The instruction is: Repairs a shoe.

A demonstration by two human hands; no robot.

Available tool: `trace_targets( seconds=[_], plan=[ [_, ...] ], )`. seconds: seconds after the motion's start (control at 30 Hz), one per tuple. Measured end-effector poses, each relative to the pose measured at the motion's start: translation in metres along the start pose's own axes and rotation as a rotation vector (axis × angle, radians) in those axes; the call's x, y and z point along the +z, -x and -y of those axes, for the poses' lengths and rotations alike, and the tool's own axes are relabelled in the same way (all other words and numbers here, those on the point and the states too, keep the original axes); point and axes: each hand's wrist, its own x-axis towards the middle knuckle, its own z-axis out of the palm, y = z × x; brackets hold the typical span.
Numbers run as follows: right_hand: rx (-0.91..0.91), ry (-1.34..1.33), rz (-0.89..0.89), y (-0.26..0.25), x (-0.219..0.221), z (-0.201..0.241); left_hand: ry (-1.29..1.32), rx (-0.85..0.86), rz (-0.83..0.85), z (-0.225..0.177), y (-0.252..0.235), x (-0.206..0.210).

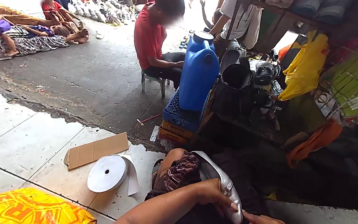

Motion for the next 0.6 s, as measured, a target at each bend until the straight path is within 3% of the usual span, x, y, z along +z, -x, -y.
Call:
trace_targets(
  seconds=[0.1,0.23,0.33,0.47,0.6],
  plan=[
    [-0.035,-0.103,-0.016,0.003,-0.010,-0.009,-0.152,0.054,-0.053,-0.006,0.008,0.001],
    [0.009,-0.178,-0.007,0.008,-0.025,-0.019,-0.594,0.277,-0.215,0.000,0.028,-0.011],
    [0.066,-0.211,0.005,0.010,-0.033,-0.022,-0.831,0.256,-0.324,0.003,0.050,-0.014],
    [0.090,-0.225,-0.017,0.013,-0.035,-0.025,-0.880,0.268,-0.372,0.004,0.086,-0.011],
    [0.101,-0.240,-0.015,0.013,-0.030,-0.034,-0.863,0.232,-0.315,0.003,0.119,-0.013]
  ],
)
